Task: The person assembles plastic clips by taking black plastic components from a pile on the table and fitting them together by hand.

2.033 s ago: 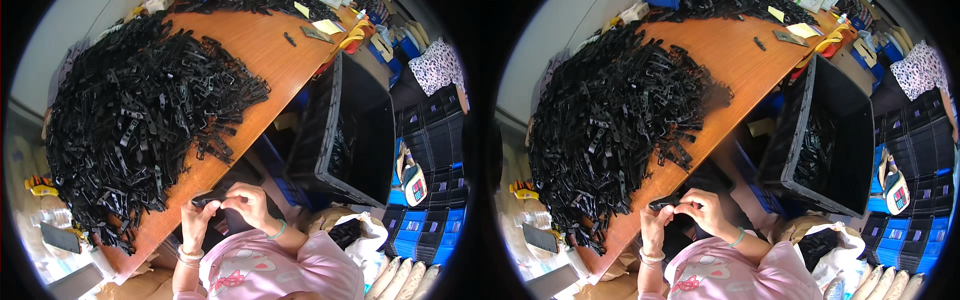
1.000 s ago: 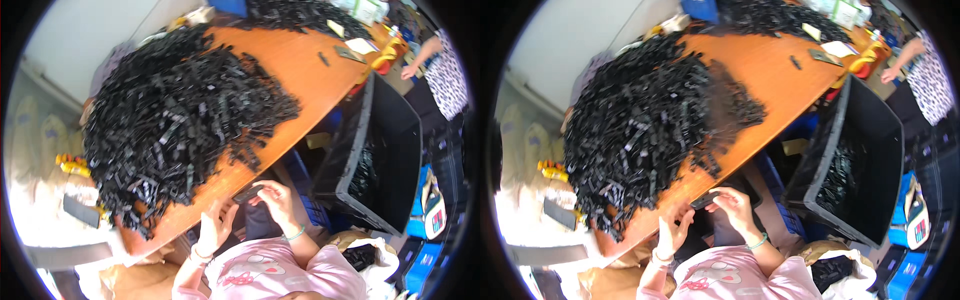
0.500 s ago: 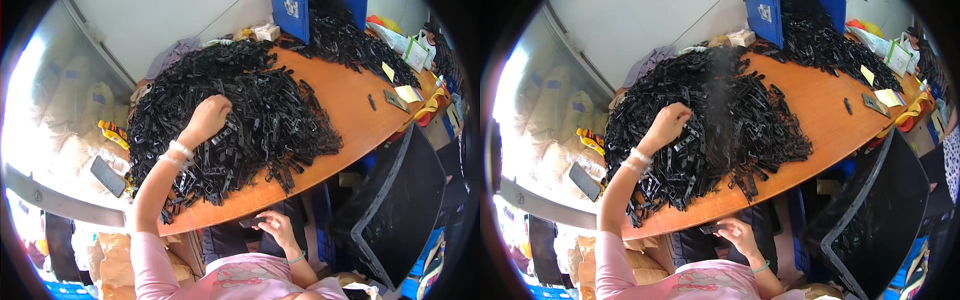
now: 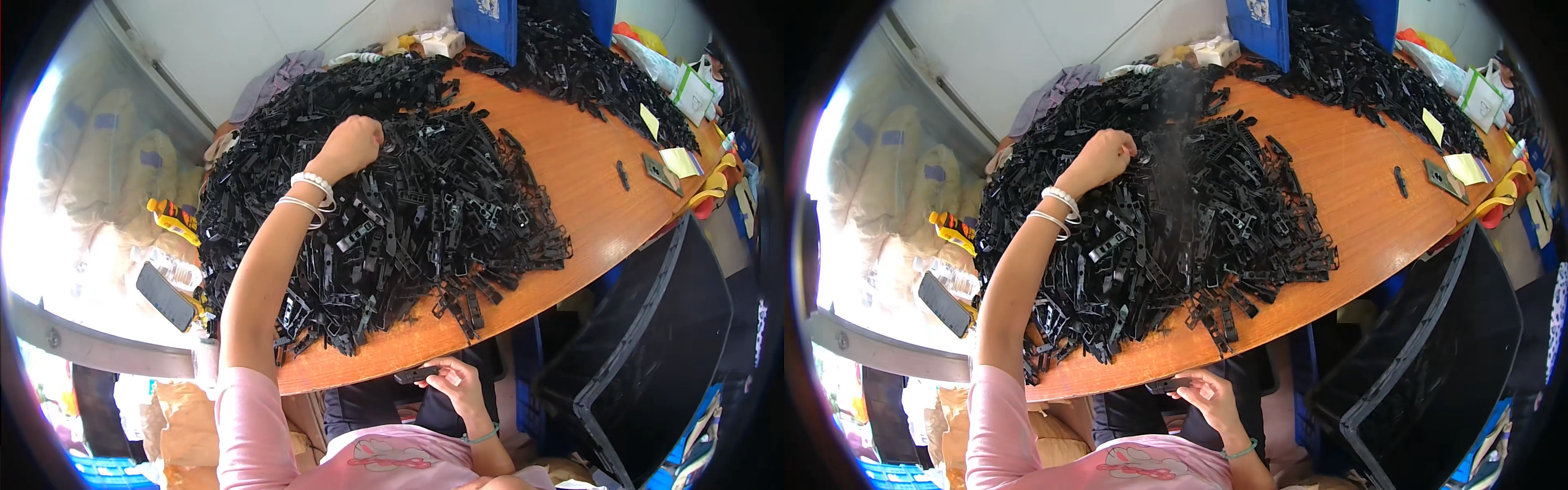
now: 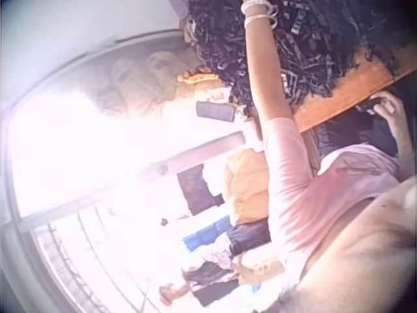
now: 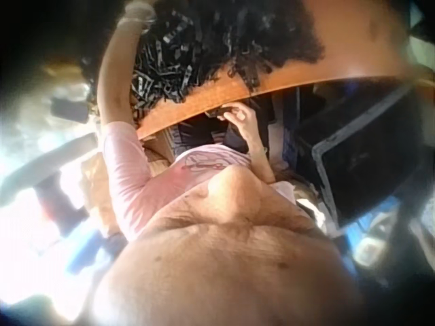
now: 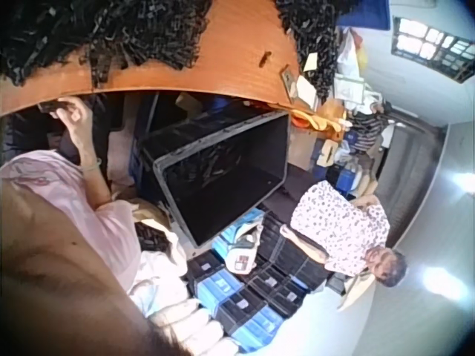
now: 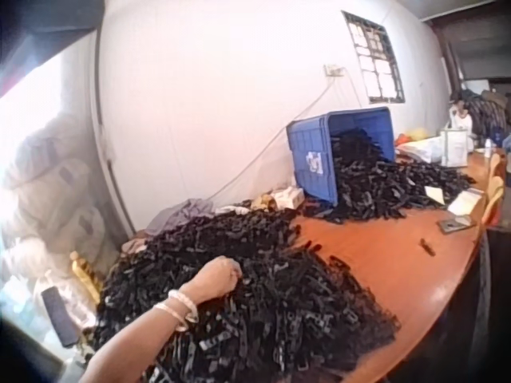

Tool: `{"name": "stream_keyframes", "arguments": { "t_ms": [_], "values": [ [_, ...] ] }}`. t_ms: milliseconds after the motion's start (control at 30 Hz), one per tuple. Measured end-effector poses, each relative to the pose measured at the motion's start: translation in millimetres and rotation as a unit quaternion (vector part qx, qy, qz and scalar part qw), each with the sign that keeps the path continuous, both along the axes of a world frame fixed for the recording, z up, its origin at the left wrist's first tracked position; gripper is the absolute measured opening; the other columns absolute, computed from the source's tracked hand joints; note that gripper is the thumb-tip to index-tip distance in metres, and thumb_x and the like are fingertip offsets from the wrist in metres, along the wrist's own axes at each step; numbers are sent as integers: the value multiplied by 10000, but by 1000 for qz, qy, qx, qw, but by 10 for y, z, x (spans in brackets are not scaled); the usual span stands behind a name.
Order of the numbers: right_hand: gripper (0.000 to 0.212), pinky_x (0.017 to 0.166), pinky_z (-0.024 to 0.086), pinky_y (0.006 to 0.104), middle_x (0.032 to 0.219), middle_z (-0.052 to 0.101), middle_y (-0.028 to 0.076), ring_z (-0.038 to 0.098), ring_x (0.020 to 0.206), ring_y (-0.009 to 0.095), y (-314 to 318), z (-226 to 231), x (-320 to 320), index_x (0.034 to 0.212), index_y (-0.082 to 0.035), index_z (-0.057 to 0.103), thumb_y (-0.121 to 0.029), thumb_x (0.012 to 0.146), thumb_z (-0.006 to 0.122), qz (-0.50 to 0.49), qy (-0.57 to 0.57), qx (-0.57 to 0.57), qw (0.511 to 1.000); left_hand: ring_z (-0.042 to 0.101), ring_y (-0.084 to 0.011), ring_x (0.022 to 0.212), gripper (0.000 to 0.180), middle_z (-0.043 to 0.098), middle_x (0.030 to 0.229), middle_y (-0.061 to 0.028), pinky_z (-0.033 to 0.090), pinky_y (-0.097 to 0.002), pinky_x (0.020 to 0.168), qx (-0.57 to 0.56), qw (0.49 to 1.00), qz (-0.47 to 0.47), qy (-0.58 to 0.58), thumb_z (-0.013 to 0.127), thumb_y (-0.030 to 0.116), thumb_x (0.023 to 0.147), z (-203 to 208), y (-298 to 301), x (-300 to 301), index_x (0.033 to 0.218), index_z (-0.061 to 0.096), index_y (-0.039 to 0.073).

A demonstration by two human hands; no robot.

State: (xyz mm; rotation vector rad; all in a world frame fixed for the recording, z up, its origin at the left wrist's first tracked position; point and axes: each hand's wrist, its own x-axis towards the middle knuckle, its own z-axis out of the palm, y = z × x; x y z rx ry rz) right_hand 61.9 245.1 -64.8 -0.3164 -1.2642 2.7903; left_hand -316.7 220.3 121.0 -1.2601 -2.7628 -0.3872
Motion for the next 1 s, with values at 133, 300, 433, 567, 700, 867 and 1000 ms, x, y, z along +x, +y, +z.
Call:
{"name": "stream_keyframes", "arguments": {
  "t_ms": [133,300,433,567,700,867,1000],
  "values": [
    [248,791,524,311,958,636,157,644,852,216,1,14,-23,1054,87,563,77,810,610,-4,-7,-10,1000,650,-230,715,150,667,777,-156,506,-312,695,144,986,-79,-13,567,69,790,-47,190,-84,871,673,1],
    [265,809,530,319,993,630,167,649,861,223,-44,-9,16,1073,95,563,85,812,605,-5,-12,-6,1000,639,-325,852,192,660,886,-183,496,-366,782,123,985,-118,-16,593,120,779,-323,974,158,918,668,11],
    [270,799,520,288,975,639,143,646,863,195,-114,-59,15,1089,87,568,57,824,610,8,-8,3,1000,642,-343,856,220,649,912,-211,513,-398,764,-13,998,-19,53,633,151,729,-395,1240,254,882,658,-6],
    [273,813,513,282,1011,635,129,641,889,184,-63,-99,22,1096,72,573,36,829,619,14,-9,5,1000,654,-322,863,218,660,905,-196,529,-386,733,-77,996,28,26,660,134,691,-327,1356,359,866,668,4],
    [277,828,505,280,1049,623,125,637,907,184,-24,-70,-20,1099,70,573,38,828,619,25,-8,9,1000,654,-322,876,205,670,907,-179,522,-391,745,-137,989,45,27,637,122,690,-256,1362,375,863,683,22],
    [273,819,501,273,1007,636,120,638,897,180,-22,-3,-37,1102,71,571,32,835,612,26,-21,21,999,655,-322,873,198,667,890,-189,523,-386,740,-115,991,45,61,629,97,680,-361,1316,392,852,682,14],
    [266,807,502,272,966,648,123,640,886,179,-59,-29,-20,1104,67,571,21,843,605,12,-11,-3,1000,653,-324,874,245,666,887,-187,524,-385,752,-73,994,68,53,676,129,666,-381,1308,401,873,664,-2]
  ]
}}
